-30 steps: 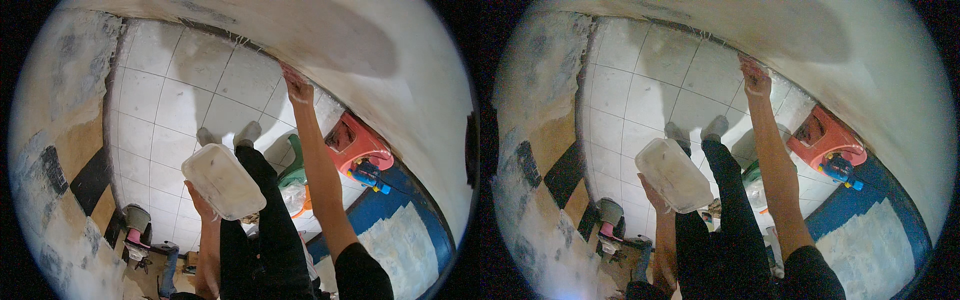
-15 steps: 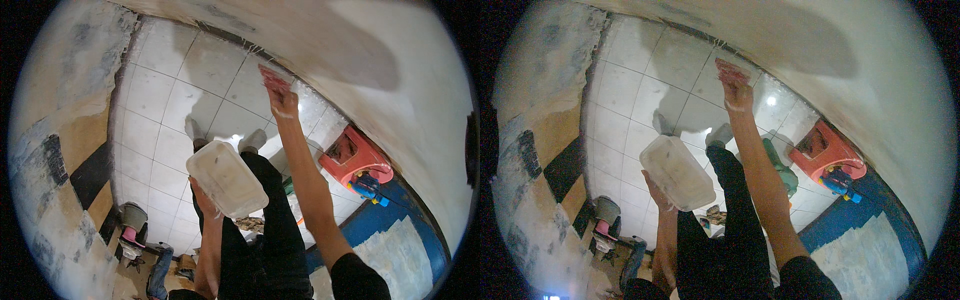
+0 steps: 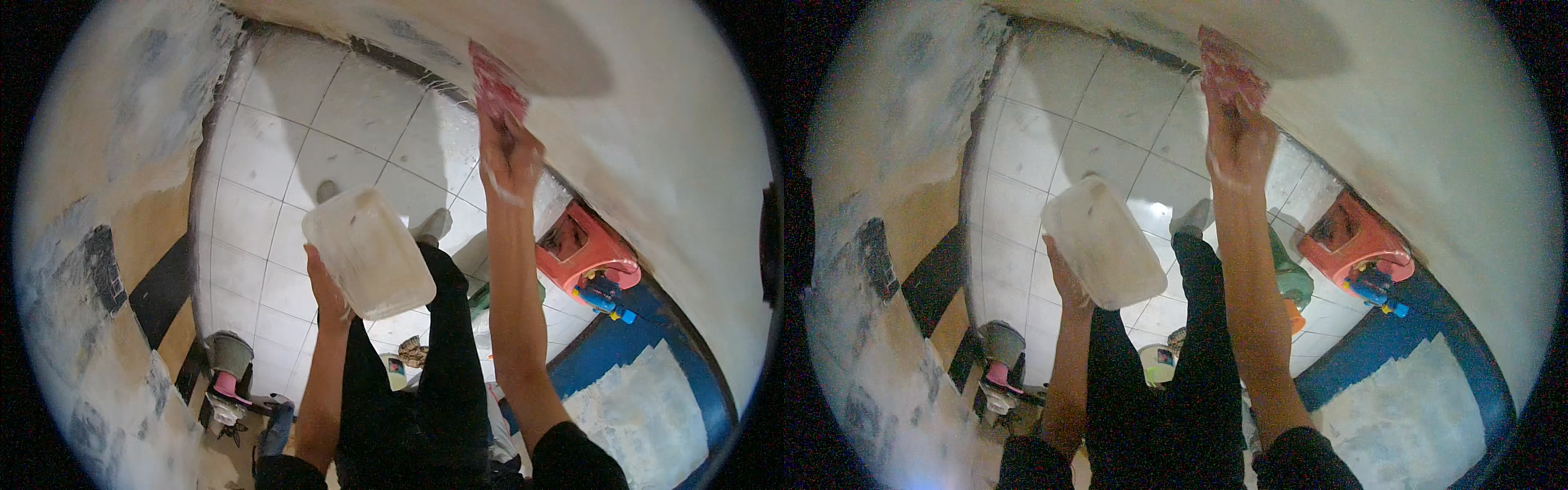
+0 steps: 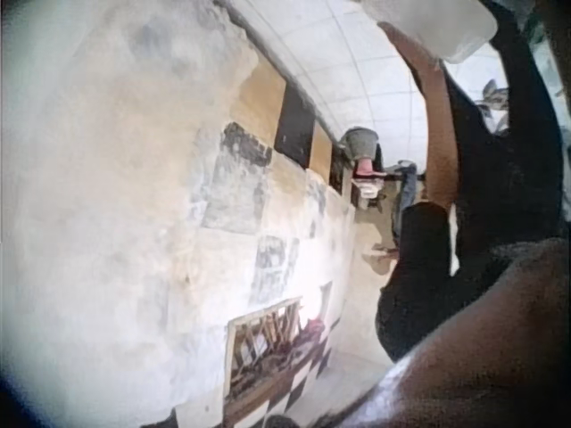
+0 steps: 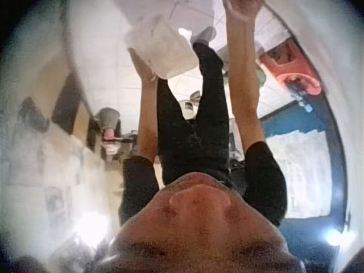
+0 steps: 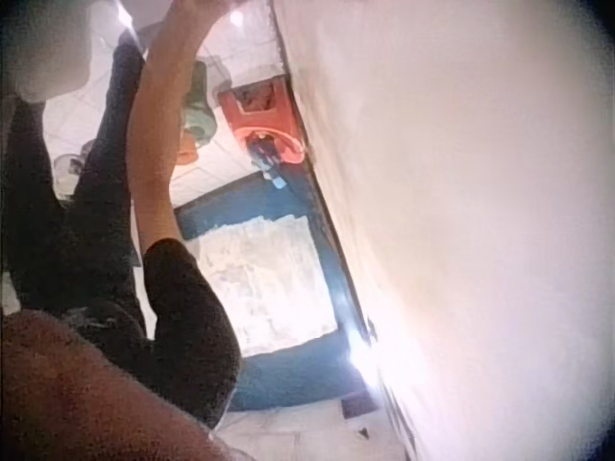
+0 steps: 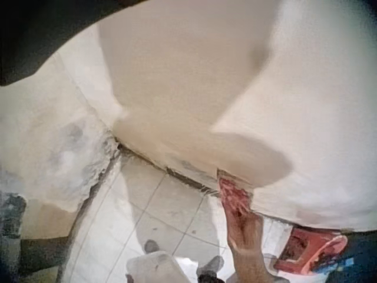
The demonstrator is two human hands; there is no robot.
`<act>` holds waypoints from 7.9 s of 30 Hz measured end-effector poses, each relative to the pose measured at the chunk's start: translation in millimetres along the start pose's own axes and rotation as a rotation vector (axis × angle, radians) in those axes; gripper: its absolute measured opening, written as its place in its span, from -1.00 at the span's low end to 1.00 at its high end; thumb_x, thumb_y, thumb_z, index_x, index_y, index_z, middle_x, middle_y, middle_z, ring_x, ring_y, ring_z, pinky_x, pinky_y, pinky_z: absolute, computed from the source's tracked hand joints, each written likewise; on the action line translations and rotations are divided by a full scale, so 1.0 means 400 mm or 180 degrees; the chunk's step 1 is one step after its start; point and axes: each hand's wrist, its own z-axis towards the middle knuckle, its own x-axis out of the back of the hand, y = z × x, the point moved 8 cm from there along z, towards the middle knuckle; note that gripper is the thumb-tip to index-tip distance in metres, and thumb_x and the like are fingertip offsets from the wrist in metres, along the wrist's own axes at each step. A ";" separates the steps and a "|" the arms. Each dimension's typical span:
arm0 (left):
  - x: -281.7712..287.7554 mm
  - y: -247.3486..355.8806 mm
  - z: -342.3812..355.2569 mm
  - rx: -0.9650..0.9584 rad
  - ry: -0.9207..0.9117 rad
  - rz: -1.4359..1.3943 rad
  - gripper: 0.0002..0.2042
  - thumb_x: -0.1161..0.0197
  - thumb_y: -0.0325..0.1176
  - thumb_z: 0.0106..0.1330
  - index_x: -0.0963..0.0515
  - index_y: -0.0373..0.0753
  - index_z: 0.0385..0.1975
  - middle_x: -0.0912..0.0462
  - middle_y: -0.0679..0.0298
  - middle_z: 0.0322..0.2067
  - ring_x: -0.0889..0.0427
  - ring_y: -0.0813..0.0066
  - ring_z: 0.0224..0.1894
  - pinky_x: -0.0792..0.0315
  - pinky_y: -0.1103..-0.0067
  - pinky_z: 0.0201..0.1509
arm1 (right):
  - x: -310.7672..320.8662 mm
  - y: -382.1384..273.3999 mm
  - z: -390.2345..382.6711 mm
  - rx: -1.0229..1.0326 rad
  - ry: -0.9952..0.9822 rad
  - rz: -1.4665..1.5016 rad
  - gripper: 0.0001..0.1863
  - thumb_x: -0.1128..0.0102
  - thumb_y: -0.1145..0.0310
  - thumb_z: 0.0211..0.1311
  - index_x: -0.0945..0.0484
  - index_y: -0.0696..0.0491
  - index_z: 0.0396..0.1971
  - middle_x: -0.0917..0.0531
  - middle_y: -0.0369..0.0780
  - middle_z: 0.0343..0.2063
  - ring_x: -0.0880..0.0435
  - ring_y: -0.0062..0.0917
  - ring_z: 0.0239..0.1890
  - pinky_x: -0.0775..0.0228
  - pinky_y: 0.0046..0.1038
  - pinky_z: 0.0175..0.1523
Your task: The person applies wall putty to the corner and ceiling of a room using a plastic scraper and a container of putty.
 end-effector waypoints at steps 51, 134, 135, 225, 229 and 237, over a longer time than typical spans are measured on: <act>-0.365 0.215 0.021 -0.1442 -0.1325 0.0690 -0.39 0.31 0.08 0.38 -0.05 -0.31 0.22 -0.24 0.15 0.09 -0.31 0.49 0.08 -0.30 0.60 0.09 | -0.522 0.018 -0.424 0.1163 -0.1176 -0.6501 -0.83 0.03 0.51 0.09 -0.44 0.26 -0.32 -0.51 0.11 -0.62 -0.54 0.00 -0.54 -0.33 -0.21 -0.48; -0.354 0.187 -0.040 -0.0947 -0.0343 -0.0011 -0.34 0.36 0.23 0.31 0.01 -0.19 0.22 -0.23 0.18 0.06 -0.28 0.37 0.12 -0.26 0.46 0.19 | -0.463 0.042 -0.462 0.1374 -0.1603 -0.6316 -0.37 -0.03 0.64 -0.19 -0.28 0.28 0.07 -0.41 0.11 0.02 -0.42 -0.02 0.06 -0.25 -0.17 0.15; -0.350 0.173 -0.035 -0.0876 -0.0348 -0.0102 -0.34 0.36 0.23 0.31 0.01 -0.19 0.22 -0.23 0.18 0.06 -0.28 0.37 0.12 -0.26 0.46 0.19 | -0.467 0.035 -0.444 0.1443 -0.1532 -0.6378 -0.37 -0.04 0.63 -0.19 -0.27 0.29 0.07 -0.41 0.10 0.01 -0.43 -0.03 0.06 -0.26 -0.17 0.14; -0.389 0.106 0.029 -0.0815 -0.1414 0.1112 -0.38 0.34 0.15 0.35 -0.17 -0.26 0.18 -0.30 0.12 0.07 -0.34 0.43 0.06 -0.22 0.55 0.14 | -0.197 -0.058 -0.324 0.0577 -0.0480 -0.5105 -0.81 0.08 0.68 0.07 -0.46 0.27 -0.30 -0.60 -0.16 -0.46 -0.51 -0.60 -0.42 -0.35 -0.56 -0.27; -0.389 0.103 0.030 -0.0875 -0.1408 0.1427 -0.41 0.31 0.10 0.37 -0.17 -0.27 0.19 -0.29 0.11 0.09 -0.33 0.42 0.07 -0.22 0.55 0.15 | -0.134 -0.066 -0.312 0.0347 -0.0454 -0.5060 -0.80 0.08 0.69 0.09 -0.47 0.26 -0.28 -0.60 -0.22 -0.45 -0.49 -0.65 -0.40 -0.34 -0.60 -0.25; -0.365 0.112 0.027 -0.0894 -0.1357 0.1363 -0.44 0.30 0.07 0.38 -0.17 -0.25 0.18 -0.40 0.13 -0.05 -0.43 0.48 -0.05 -0.37 0.59 -0.01 | -0.048 -0.055 -0.290 -0.0220 -0.0444 -0.4745 -0.83 0.03 0.63 0.13 -0.47 0.24 -0.26 -0.59 -0.27 -0.40 -0.43 -0.73 -0.42 -0.29 -0.66 -0.30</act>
